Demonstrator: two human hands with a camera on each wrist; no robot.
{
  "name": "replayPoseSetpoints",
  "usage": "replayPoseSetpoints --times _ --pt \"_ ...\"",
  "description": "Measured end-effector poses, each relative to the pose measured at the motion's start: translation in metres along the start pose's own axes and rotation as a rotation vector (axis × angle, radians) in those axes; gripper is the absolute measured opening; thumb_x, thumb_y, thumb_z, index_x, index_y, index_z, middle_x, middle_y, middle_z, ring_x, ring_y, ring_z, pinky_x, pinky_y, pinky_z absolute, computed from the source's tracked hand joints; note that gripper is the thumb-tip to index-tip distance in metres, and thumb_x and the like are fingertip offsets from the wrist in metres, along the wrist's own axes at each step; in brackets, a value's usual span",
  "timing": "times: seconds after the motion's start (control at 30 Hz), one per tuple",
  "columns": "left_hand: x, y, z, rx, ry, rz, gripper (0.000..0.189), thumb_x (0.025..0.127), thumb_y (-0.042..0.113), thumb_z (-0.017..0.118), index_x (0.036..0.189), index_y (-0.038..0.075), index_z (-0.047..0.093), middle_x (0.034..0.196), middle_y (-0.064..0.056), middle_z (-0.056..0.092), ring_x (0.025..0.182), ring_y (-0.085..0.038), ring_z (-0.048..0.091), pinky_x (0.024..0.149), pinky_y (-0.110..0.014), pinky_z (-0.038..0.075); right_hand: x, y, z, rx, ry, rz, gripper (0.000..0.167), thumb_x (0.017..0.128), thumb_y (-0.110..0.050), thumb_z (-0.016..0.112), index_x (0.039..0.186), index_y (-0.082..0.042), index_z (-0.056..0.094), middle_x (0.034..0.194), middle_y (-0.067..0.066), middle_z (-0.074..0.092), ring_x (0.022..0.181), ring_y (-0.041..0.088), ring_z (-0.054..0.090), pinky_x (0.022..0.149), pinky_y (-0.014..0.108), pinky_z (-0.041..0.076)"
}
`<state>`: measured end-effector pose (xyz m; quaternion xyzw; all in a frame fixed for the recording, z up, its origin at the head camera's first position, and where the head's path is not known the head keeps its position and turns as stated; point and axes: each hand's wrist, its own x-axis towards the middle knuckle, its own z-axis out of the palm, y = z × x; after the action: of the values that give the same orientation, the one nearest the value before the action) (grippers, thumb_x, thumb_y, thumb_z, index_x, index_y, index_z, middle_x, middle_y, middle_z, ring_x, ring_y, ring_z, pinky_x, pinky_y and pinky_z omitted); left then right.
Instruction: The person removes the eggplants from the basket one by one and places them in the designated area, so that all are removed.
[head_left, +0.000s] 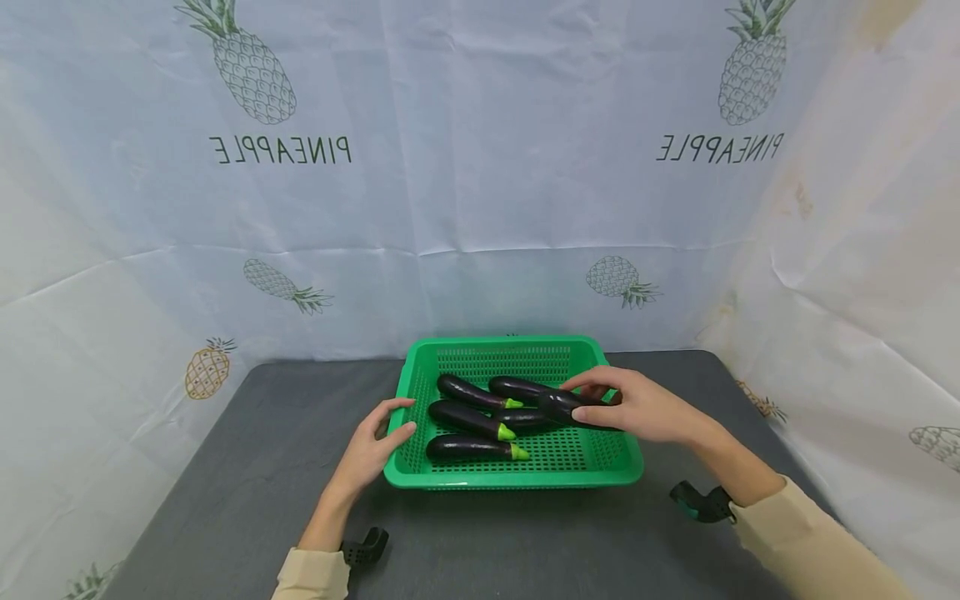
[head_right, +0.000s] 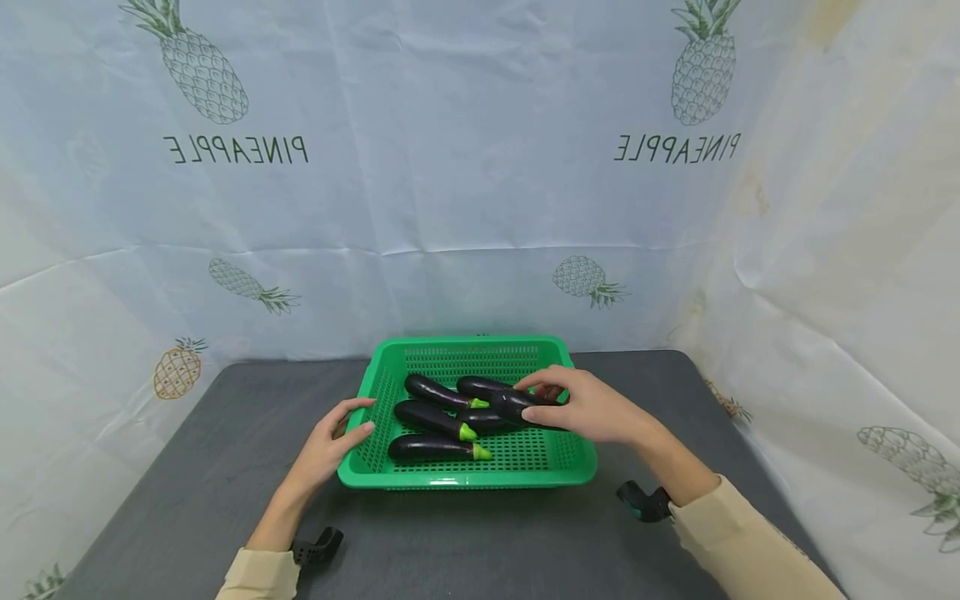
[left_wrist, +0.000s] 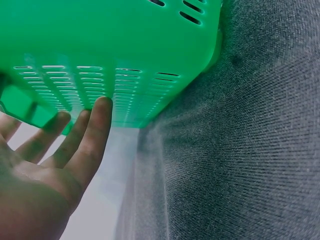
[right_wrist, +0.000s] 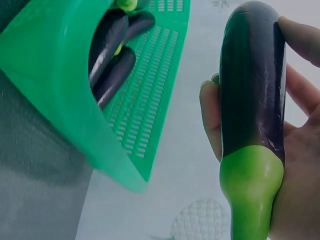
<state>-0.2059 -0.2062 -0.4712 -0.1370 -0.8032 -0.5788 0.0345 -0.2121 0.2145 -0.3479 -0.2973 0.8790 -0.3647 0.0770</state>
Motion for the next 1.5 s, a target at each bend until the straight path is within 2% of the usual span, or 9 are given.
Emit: replayPoseSetpoints --times 0.37,0.7,0.97,1.27,1.5 --pt "0.0 0.0 -0.001 -0.009 -0.003 -0.009 0.045 0.103 0.028 0.064 0.143 0.011 0.054 0.156 -0.016 0.041 0.15 -0.04 0.027 0.116 -0.066 0.026 -0.01 0.01 -0.022 0.013 0.041 0.046 0.038 0.099 -0.031 0.069 0.135 -0.017 0.063 0.113 0.004 0.064 0.096 0.023 0.064 0.075 0.034 0.055" --pt "0.0 0.0 -0.001 -0.008 -0.002 -0.016 0.045 0.103 0.028 0.064 0.144 0.011 0.054 0.157 -0.016 0.041 0.15 -0.04 0.028 0.116 -0.065 0.027 -0.015 0.026 -0.036 -0.037 0.119 0.099 0.04 0.099 -0.035 0.069 0.135 -0.019 0.064 0.115 0.003 0.065 0.098 0.023 0.063 0.077 0.036 0.054" --pt "-0.001 -0.001 -0.001 -0.004 0.003 -0.011 0.045 0.103 0.027 0.064 0.143 0.011 0.055 0.156 -0.017 0.041 0.149 -0.04 0.028 0.116 -0.065 0.025 -0.017 0.041 -0.044 -0.063 0.146 0.103 0.043 0.1 -0.031 0.068 0.138 -0.011 0.061 0.118 0.009 0.066 0.095 0.022 0.063 0.07 0.035 0.054" --pt "0.0 -0.001 -0.001 -0.006 0.002 -0.006 0.044 0.103 0.026 0.064 0.143 0.011 0.055 0.156 -0.017 0.042 0.149 -0.04 0.03 0.116 -0.065 0.027 -0.022 0.059 -0.051 -0.096 0.176 0.131 0.046 0.101 -0.031 0.066 0.141 -0.009 0.059 0.119 0.011 0.065 0.1 0.025 0.062 0.073 0.038 0.054" --pt "0.0 -0.001 0.0 -0.008 0.003 -0.008 0.044 0.103 0.026 0.064 0.144 0.011 0.054 0.156 -0.016 0.042 0.149 -0.04 0.03 0.116 -0.065 0.025 -0.025 0.075 -0.053 -0.154 0.196 0.127 0.046 0.103 -0.031 0.064 0.142 -0.006 0.058 0.127 0.015 0.063 0.109 0.03 0.06 0.081 0.046 0.052"
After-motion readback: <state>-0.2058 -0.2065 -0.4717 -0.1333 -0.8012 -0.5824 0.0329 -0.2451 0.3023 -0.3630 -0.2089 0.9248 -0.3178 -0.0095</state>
